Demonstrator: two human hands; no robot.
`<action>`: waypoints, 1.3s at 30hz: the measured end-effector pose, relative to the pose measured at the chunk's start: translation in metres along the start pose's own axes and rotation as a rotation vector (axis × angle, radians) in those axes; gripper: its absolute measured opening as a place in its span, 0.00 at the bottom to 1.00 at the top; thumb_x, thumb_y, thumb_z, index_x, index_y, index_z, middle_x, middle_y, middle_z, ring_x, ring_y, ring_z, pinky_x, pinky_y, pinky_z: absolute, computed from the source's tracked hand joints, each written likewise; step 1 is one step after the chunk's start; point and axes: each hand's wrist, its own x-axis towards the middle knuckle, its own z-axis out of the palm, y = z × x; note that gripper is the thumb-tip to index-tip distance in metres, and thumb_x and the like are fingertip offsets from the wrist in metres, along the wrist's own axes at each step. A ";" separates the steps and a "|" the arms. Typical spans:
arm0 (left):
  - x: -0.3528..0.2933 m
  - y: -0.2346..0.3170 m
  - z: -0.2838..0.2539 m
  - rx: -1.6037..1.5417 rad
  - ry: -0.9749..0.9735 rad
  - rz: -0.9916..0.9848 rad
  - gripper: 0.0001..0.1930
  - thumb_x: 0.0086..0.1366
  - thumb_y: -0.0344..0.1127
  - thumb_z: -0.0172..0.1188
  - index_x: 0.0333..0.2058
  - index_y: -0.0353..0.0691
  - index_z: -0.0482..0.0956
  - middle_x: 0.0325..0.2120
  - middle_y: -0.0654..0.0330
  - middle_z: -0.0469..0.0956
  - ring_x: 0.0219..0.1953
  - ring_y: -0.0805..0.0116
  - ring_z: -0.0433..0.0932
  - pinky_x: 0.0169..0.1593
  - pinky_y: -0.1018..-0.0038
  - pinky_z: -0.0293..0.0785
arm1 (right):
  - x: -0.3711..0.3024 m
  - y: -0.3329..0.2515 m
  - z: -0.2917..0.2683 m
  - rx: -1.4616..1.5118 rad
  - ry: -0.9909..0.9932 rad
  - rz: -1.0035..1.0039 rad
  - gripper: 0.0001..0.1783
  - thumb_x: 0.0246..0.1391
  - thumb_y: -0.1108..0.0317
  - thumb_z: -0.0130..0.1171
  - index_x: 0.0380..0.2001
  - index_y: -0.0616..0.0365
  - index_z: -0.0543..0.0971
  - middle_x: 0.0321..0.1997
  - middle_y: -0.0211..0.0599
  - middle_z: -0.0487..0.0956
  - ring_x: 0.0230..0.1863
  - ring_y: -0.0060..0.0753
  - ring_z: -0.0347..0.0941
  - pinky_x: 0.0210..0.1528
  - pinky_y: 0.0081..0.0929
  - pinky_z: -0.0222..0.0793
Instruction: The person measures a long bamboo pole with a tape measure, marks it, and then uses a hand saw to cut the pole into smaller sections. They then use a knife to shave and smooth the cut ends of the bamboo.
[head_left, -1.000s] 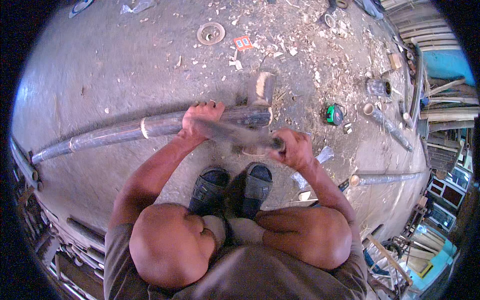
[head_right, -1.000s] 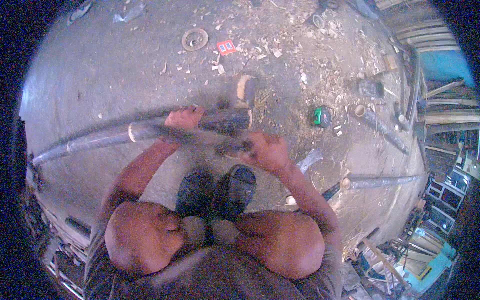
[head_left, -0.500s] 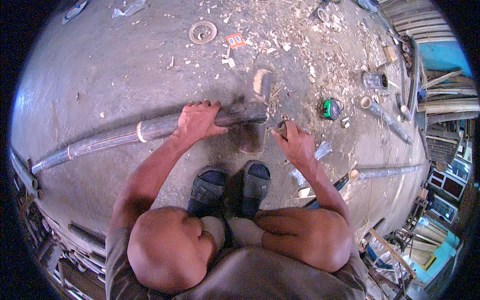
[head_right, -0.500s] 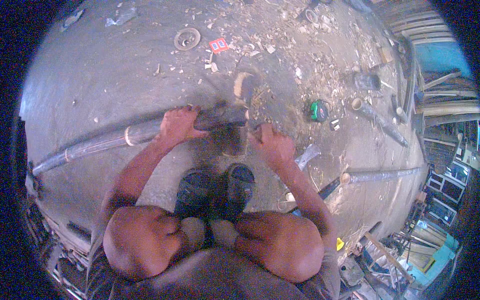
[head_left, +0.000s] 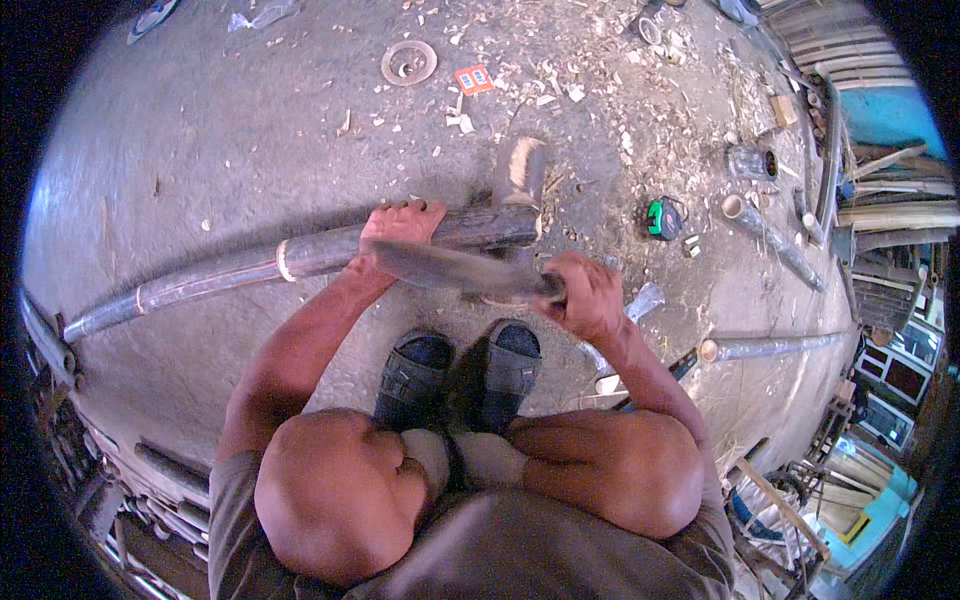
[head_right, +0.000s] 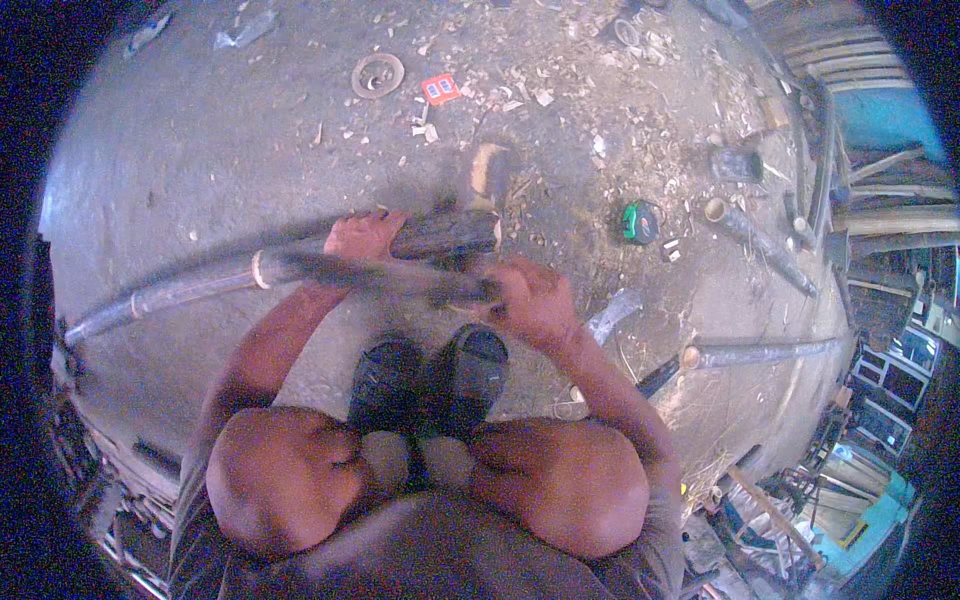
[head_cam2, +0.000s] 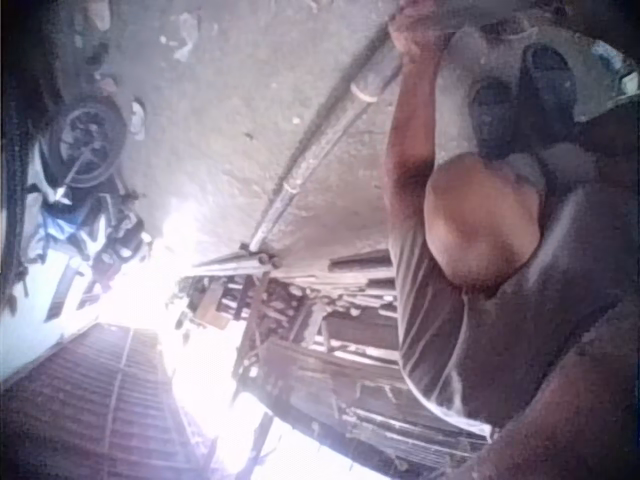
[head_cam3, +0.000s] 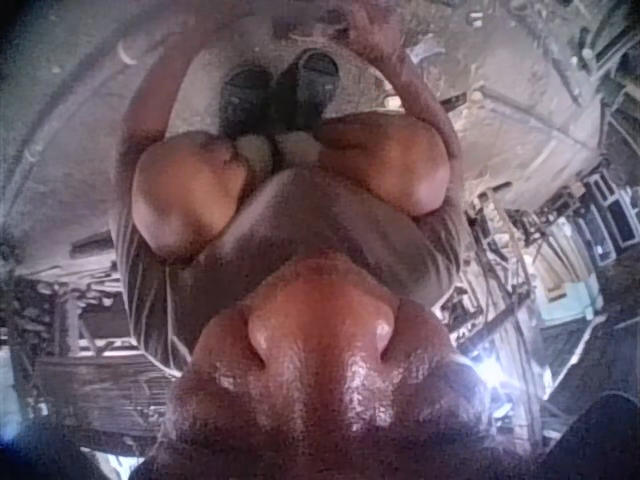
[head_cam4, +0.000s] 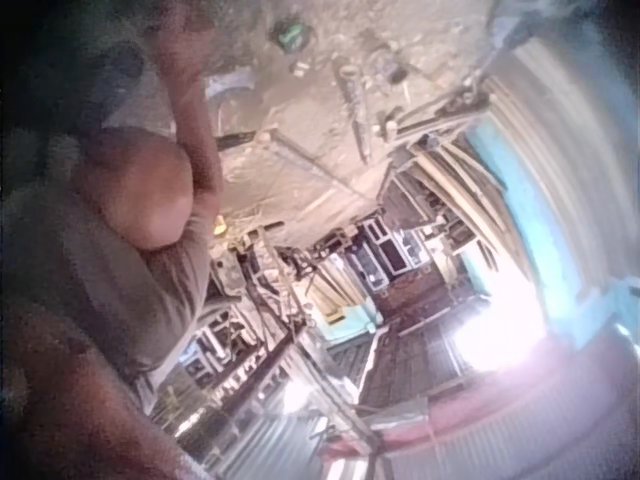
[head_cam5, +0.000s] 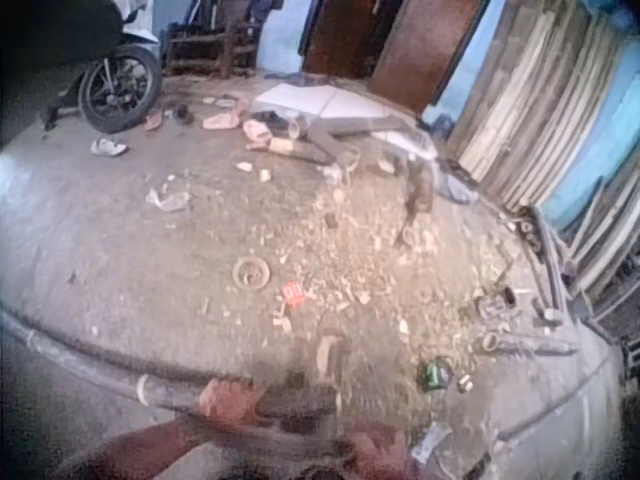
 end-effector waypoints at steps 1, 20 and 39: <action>-0.007 -0.002 -0.016 0.020 -0.037 -0.020 0.40 0.52 0.70 0.68 0.50 0.41 0.75 0.42 0.49 0.82 0.45 0.47 0.84 0.49 0.54 0.80 | -0.005 0.012 0.007 -0.069 -0.133 0.161 0.20 0.63 0.51 0.61 0.39 0.58 0.73 0.27 0.52 0.83 0.31 0.58 0.83 0.30 0.52 0.78; -0.024 0.017 -0.031 -0.016 0.043 0.023 0.40 0.59 0.69 0.62 0.57 0.41 0.74 0.50 0.50 0.77 0.55 0.50 0.77 0.59 0.53 0.71 | -0.043 0.072 0.069 -0.040 -0.073 0.672 0.22 0.64 0.54 0.60 0.39 0.67 0.76 0.32 0.54 0.81 0.35 0.58 0.78 0.41 0.52 0.71; -0.250 -0.251 0.006 -1.570 1.779 -0.922 0.40 0.58 0.48 0.73 0.61 0.28 0.68 0.54 0.43 0.75 0.56 0.48 0.75 0.63 0.52 0.69 | -0.022 -0.008 0.080 0.475 0.428 0.922 0.22 0.66 0.56 0.58 0.37 0.70 0.76 0.31 0.44 0.76 0.34 0.35 0.69 0.40 0.40 0.68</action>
